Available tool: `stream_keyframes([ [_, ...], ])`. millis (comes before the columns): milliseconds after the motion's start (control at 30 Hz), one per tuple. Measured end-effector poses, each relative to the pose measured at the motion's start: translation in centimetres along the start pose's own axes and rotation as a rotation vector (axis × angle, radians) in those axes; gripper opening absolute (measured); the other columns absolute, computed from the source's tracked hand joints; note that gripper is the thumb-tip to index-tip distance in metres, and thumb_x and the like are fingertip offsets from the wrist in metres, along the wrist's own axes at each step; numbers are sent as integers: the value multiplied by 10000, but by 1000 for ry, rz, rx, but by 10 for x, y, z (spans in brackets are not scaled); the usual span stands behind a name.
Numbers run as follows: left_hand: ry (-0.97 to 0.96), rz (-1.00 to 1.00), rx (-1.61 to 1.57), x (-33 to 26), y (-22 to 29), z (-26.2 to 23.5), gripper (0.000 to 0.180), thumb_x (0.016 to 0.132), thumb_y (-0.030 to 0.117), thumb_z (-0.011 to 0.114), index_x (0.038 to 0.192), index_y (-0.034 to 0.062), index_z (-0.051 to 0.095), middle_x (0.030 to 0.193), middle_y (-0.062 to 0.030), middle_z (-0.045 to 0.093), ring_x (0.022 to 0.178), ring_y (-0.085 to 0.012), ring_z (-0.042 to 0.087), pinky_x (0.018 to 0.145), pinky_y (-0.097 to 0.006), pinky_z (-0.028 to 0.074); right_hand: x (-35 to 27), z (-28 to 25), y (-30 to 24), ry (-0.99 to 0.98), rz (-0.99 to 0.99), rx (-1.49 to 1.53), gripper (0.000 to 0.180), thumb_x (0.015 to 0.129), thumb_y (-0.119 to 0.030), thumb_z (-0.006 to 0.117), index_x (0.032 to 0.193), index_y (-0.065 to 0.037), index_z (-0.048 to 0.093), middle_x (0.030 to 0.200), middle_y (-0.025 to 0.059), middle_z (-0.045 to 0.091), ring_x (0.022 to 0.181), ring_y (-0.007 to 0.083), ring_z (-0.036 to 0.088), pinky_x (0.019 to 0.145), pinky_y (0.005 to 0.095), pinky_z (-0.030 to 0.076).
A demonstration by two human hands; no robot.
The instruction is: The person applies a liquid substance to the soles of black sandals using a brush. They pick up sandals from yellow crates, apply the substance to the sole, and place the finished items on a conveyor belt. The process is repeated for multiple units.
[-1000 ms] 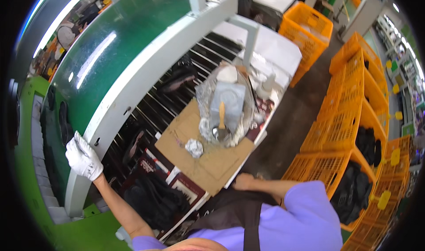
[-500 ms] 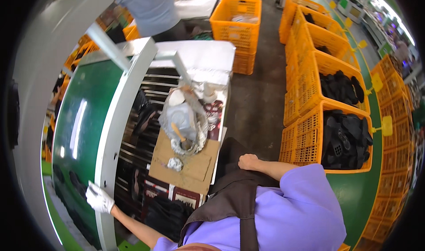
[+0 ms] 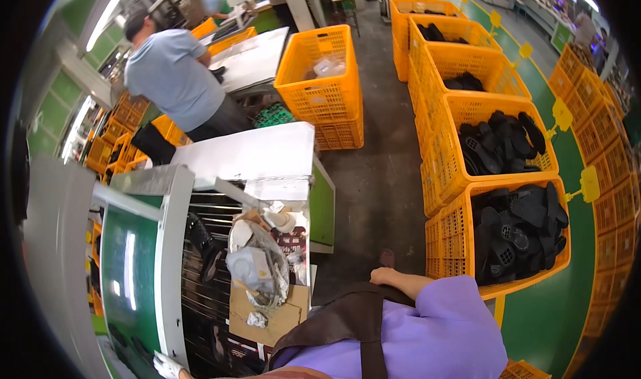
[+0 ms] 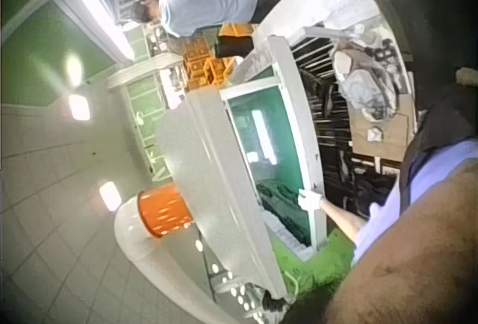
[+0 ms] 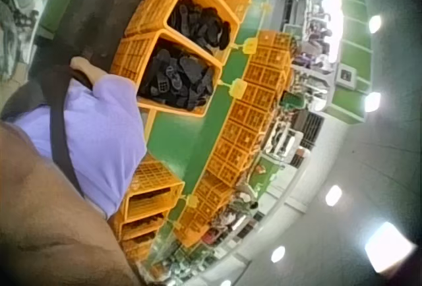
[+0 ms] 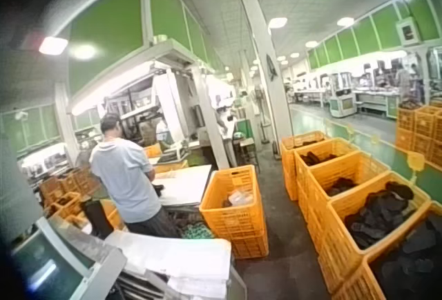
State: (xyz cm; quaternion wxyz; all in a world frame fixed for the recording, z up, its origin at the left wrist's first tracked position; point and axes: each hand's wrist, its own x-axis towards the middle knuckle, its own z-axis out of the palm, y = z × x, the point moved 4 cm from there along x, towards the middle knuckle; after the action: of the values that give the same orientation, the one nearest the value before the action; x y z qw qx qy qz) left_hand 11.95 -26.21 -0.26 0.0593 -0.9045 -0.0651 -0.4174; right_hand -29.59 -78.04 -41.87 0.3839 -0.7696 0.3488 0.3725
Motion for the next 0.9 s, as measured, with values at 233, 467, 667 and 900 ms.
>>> stream_keyframes([
  [233,-10,-290,-772,3,163,-60,405,928,352,562,1102,-6,633,1078,-141,645,961,-238,592,883,-340,461,31,-35,74,17,-133,166,477,844,-424,519,1003,-1,674,1038,232,642,1009,374,613,874,442,475],
  [467,-362,219,-1399,-100,447,-136,168,942,97,532,1007,-44,595,964,-110,603,892,-193,554,841,-322,467,54,-48,143,100,-135,278,418,840,-367,526,952,6,678,1012,229,649,987,375,619,845,443,479],
  [667,-1168,689,-1390,-239,617,-179,126,848,42,624,969,15,647,903,-77,649,833,-175,604,768,-294,480,45,-65,186,230,-110,458,359,832,-313,530,949,-8,680,1002,230,648,967,372,629,824,440,491],
  [900,-1466,1225,-1477,-342,712,-232,128,828,153,665,906,51,677,878,-127,660,815,-286,651,720,-365,522,30,-131,226,331,17,879,362,846,-332,552,983,-19,673,1001,230,652,983,377,624,817,428,495],
])
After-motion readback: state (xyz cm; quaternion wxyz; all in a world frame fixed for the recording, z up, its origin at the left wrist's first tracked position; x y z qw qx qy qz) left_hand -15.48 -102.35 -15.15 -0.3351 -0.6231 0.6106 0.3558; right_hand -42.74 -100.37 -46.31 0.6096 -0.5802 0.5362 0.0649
